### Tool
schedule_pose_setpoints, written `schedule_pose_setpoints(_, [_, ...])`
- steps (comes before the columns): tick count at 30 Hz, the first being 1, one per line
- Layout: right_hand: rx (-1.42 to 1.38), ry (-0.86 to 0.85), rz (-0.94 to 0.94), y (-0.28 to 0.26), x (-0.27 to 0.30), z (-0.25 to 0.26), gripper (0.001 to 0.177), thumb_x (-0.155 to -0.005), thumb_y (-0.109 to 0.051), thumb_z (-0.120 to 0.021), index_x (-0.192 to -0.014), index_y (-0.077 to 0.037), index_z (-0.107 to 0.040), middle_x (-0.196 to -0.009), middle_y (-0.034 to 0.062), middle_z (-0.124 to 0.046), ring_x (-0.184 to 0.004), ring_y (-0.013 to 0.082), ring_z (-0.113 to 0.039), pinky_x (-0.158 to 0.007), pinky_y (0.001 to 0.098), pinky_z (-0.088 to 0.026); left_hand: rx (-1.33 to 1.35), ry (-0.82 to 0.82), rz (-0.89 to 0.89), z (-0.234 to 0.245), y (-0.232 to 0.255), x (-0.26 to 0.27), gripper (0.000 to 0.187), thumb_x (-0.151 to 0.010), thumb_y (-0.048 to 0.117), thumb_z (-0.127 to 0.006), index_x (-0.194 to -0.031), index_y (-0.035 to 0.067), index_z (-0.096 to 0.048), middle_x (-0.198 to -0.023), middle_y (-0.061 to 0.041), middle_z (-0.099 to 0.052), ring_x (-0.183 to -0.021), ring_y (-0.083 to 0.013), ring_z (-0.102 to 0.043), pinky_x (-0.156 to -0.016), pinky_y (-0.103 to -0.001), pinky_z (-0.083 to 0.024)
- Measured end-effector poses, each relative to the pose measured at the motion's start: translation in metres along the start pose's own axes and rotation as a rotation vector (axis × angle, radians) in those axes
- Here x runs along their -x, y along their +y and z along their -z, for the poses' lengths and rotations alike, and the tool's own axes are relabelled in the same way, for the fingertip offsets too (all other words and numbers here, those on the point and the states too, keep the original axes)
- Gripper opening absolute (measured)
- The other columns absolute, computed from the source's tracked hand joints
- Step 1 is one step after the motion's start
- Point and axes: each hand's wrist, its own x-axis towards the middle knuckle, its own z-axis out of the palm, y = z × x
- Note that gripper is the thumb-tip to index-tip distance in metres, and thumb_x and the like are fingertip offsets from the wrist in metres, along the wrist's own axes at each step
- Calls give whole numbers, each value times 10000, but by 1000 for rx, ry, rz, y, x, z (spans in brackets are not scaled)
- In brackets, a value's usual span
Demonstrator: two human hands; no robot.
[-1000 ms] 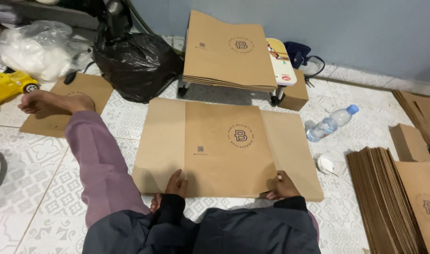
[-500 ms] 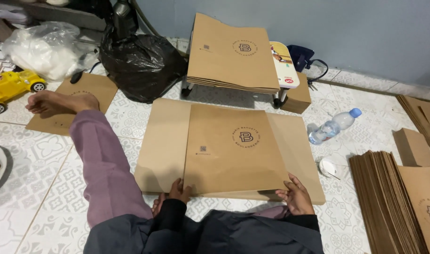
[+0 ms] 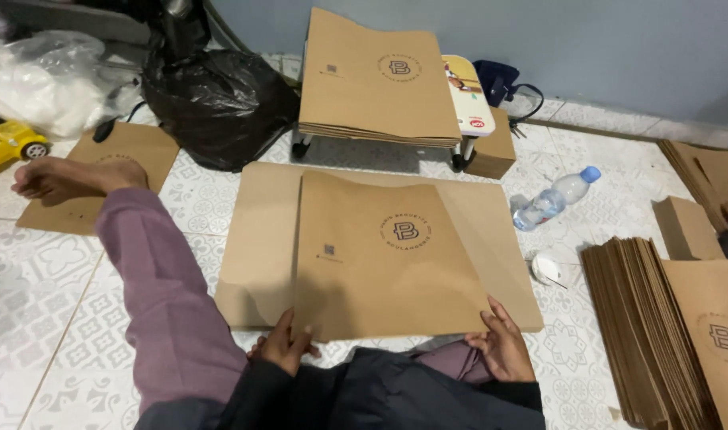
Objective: The person sits on the floor and assembles flat cardboard sheets into boxes. They fold the flaps, apply glue to the seams, and press the sides together to form the box structure. The process is repeated for multiple boxes.
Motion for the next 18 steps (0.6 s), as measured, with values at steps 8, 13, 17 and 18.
schedule_pose_setpoints(8, [66, 49, 29, -2, 71, -15, 641, -965, -121, -563, -1550, 21, -342, -1035, 274, -675, -600, 263, -700, -473, 269, -572, -50, -50, -93, 25, -13, 59, 625, -884, 65, -606, -1481, 5, -432, -1237, -145, -656, -590, -207, -745, -632, -284, -621])
schedule_pose_setpoints(13, [163, 26, 57, 3, 82, 6, 621, -960, -90, -529, -1551, 0, -359, -962, 315, -697, -589, 310, -690, -445, 305, -559, -113, -21, -91, 31, -14, 85, 498, -863, 105, -664, -1352, 24, -614, -744, -126, -821, -594, -182, -789, -650, -281, -618])
schedule_pose_setpoints(17, [196, 49, 113, -10, 89, 4, 606, -959, -86, -522, -1534, 17, -360, -921, 303, -673, -585, 299, -682, -446, 324, -565, -30, -47, -161, 27, -8, 89, 504, -875, 54, -641, -1373, 0, -587, -854, -150, -825, -609, -191, -784, -636, -292, -640])
schedule_pose_setpoints(18, [192, 52, 144, -14, 86, 1, 600, -971, -86, -510, -1540, 17, -350, -891, 303, -659, -588, 306, -670, -447, 335, -559, 48, -57, -230, 26, -8, 85, 498, -881, 33, -629, -1371, -37, -571, -948, -172, -820, -616, -201, -772, -627, -295, -647])
